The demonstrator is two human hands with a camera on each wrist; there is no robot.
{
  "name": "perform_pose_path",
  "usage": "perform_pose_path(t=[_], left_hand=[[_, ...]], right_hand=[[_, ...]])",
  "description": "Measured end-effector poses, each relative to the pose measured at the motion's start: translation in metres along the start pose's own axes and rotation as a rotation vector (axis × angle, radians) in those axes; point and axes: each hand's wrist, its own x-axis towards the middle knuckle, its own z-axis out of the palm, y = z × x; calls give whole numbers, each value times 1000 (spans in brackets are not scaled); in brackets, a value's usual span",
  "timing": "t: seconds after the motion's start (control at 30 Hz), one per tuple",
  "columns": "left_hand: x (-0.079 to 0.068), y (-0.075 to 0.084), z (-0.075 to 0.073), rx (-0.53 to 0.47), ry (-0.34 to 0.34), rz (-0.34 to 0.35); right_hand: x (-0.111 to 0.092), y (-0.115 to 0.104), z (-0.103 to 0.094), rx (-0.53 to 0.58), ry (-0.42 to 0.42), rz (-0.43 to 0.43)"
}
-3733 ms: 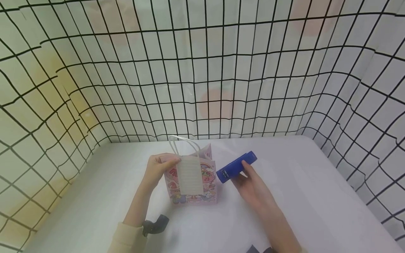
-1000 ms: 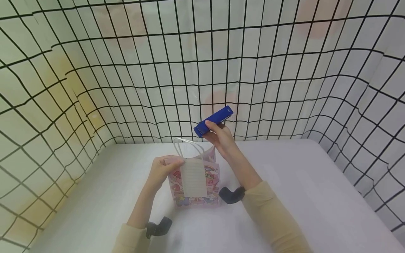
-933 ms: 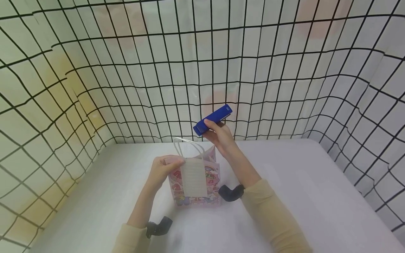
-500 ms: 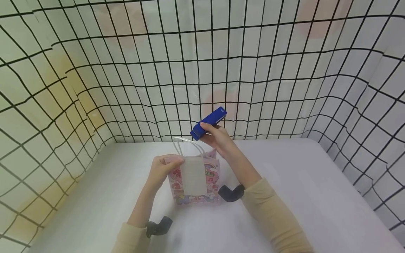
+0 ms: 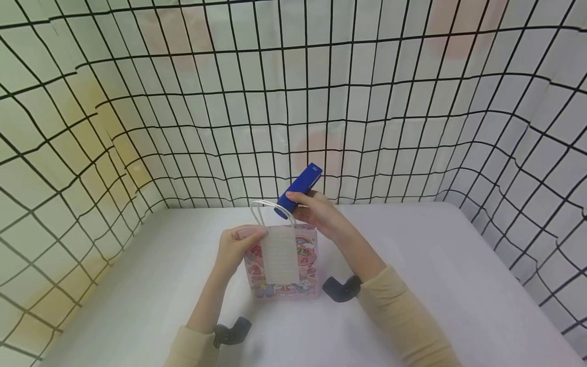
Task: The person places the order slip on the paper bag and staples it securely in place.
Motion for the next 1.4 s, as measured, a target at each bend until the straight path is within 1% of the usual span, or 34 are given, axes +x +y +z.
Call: perform_pose_path(t=[0.1,0.2,0.27,0.47,0.7,0.77,0.97,1.13,1.3,1.4], left_hand=[[-4,10,1,10,10,0],[-8,18,3,25,24,-3],[-8,19,3,27,31,-16],[-8,19,4,17,38,-30],[-8,19,4,39,50,-16],[-7,16,4,43,51,-10],[2,-7,2,17,50,-9],[2,-9,3,22,58,15],[3,-8,3,18,64,11],[2,-8,3,20,69,5]], right_hand=[[-1,1,1,-66,-10,19],[-1,2,2,-106,-18,45],[-2,2,3,-122,-24,56],[-5,2,6,-186,-19,35],[-9,0,9,-255,-21,15],[-10,0,10,-278,-19,8],[-12,2,13,-361,-6,-16],[-11,4,14,-386,0,-42],[-11,6,13,-387,-46,-107],[-11,8,13,-393,-61,-128]])
